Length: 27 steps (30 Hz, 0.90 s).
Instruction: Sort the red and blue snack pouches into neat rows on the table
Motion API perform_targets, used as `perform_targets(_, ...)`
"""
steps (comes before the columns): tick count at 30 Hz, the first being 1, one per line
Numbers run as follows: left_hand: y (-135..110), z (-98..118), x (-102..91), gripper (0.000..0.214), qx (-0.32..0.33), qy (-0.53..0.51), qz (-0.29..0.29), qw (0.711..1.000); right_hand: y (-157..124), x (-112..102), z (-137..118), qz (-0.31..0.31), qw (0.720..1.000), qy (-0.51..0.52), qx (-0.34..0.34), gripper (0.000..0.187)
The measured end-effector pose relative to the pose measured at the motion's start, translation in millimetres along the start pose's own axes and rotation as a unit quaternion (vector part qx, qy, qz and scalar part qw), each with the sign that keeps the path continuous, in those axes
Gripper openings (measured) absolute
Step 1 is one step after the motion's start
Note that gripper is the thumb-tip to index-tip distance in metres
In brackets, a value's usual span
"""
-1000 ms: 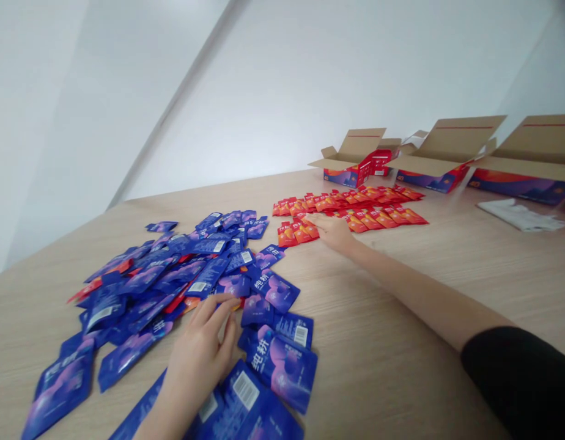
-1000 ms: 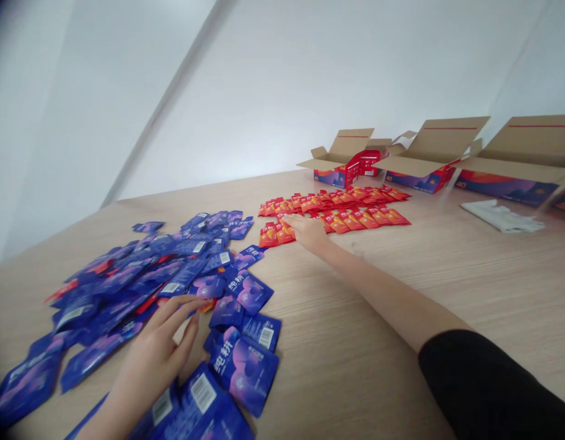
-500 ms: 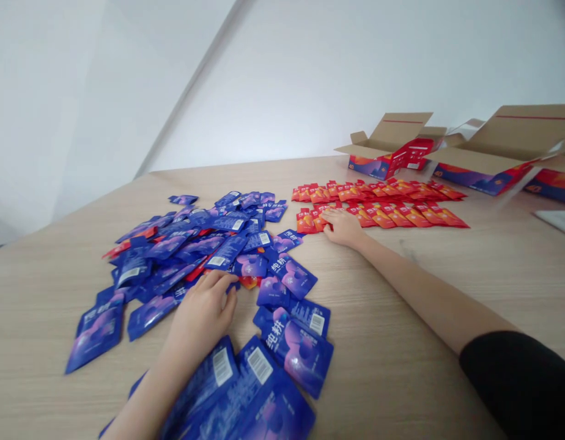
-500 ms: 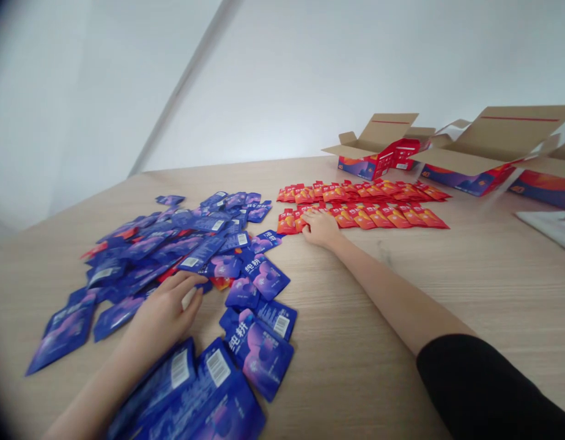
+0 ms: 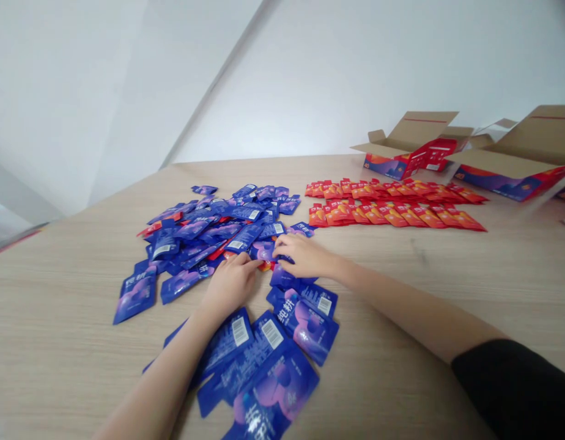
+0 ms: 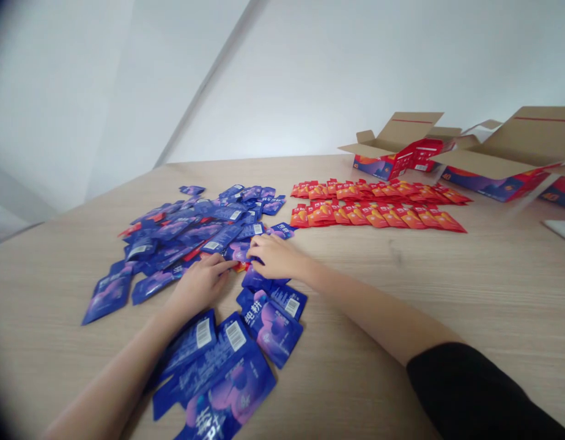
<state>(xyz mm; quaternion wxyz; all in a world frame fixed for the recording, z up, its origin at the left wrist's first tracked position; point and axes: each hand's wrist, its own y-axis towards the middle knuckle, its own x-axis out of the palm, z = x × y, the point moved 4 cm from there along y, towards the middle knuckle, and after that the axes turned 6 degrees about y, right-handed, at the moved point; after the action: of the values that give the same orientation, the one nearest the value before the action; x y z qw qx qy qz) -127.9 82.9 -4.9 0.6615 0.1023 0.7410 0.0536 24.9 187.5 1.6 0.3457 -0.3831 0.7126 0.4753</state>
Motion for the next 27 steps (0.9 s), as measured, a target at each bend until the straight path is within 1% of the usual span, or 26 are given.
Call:
perform_targets(3, -1, -1, 0.5, 0.037, 0.016, 0.011, -0.014, 1.0, 10, 16, -17, -0.032, 0.999, -0.023, 0.008, 0.019)
perform_targets(7, 2, 3, 1.5, 0.027, 0.04, 0.01, 0.017, 0.999, 7, 24, -18, -0.029, 0.999, -0.024, 0.036, 0.022)
perform_targets(8, 3, 5, 1.9, 0.026, 0.044, 0.009, 0.026, 0.999, 4, 26, -17, -0.017, 0.998, -0.014, 0.052, 0.026)
perform_targets(11, 5, 8, 3.1, 0.023, 0.045, 0.012, 0.044, 0.998, -4, 33, -9, 0.03, 0.992, 0.007, 0.121, 0.051)
perform_targets(13, 6, 10, 3.1, 0.023, 0.046, 0.021, 0.049, 0.998, -8, 37, -4, 0.041, 0.987, 0.006, 0.154, 0.061)
perform_targets(16, 7, 15, 2.0, 0.024, 0.06, 0.043, 0.051, 0.996, -8, 39, 0, 0.036, 0.986, 0.005, 0.165, 0.059)
perform_targets(22, 8, 25, -1.5, 0.02, 0.085, 0.072, 0.052, 0.992, -7, 33, 2, 0.046, 0.984, 0.047, 0.166, 0.047)
perform_targets(25, 7, 22, -5.9, 0.019, 0.08, 0.075, 0.068, 0.992, -8, 31, 3, 0.054, 0.977, 0.103, 0.176, 0.047)
perform_targets(27, 6, 18, -12.6, 0.02, 0.072, 0.072, 0.083, 0.991, -9, 29, 6, 0.061, 0.97, 0.145, 0.185, 0.045)
